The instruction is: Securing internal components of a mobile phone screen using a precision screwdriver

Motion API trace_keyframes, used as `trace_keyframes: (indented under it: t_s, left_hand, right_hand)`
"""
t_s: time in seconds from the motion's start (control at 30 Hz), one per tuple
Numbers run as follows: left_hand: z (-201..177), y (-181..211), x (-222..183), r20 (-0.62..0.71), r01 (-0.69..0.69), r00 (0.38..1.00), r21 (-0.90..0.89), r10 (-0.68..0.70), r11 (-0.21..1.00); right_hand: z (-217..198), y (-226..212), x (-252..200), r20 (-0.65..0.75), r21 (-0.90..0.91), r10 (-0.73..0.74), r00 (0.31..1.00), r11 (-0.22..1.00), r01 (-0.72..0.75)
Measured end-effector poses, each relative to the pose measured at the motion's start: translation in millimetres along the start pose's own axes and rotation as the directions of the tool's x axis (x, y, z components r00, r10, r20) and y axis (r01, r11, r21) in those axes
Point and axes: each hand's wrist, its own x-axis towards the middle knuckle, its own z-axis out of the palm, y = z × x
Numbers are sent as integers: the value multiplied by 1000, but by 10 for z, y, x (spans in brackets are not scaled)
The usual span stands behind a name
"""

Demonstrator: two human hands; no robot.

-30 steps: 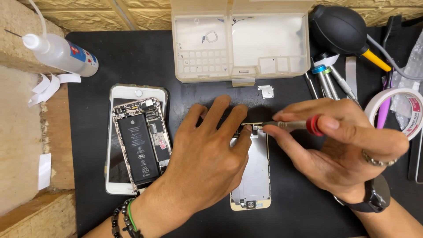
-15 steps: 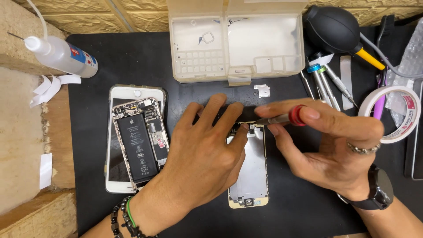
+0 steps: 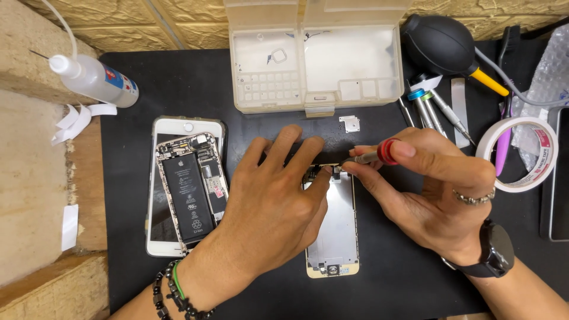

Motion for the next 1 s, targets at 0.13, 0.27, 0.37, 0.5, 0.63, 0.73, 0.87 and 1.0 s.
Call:
trace_keyframes:
  t_s: [0.13,0.27,0.37,0.5,0.63,0.73,0.87,1.0]
  left_hand:
    - [-1,6,-5,-14,-2,1000,11,2,1000]
    - [3,10,-16,-12,-9,1000,26,9,1000]
    - [-13,18,-17,-8,-15,1000,33,15,999]
    - [-23,5,-12,-37,-20,999,-19,19,1000]
    - [-41,-12,1,-103,-28,994,-90,19,996]
    - [-139,-29,38,-170,-40,985,-164,12,986]
    - [-323,-113,87,-263,5,963,-172,-51,985]
    - [-421,-226,100,-409,53,906,-137,-105,989]
  right_hand:
    - [41,-67,13,-12,-15,-56,998,998,55]
    - [105,-49,-19,-79,-73,-89,993,994,83]
    - [127,-7,-69,-149,-111,-124,981,988,108]
    - [112,14,-29,-281,-52,-165,946,986,157]
    - [22,63,-24,-381,-333,-156,911,943,22]
    - [70,-105,98,-396,-110,-36,917,994,-9]
    - [52,-137,39,-408,-120,-21,913,992,-30]
    - [56,-99,-190,-421,-325,-98,902,945,-49]
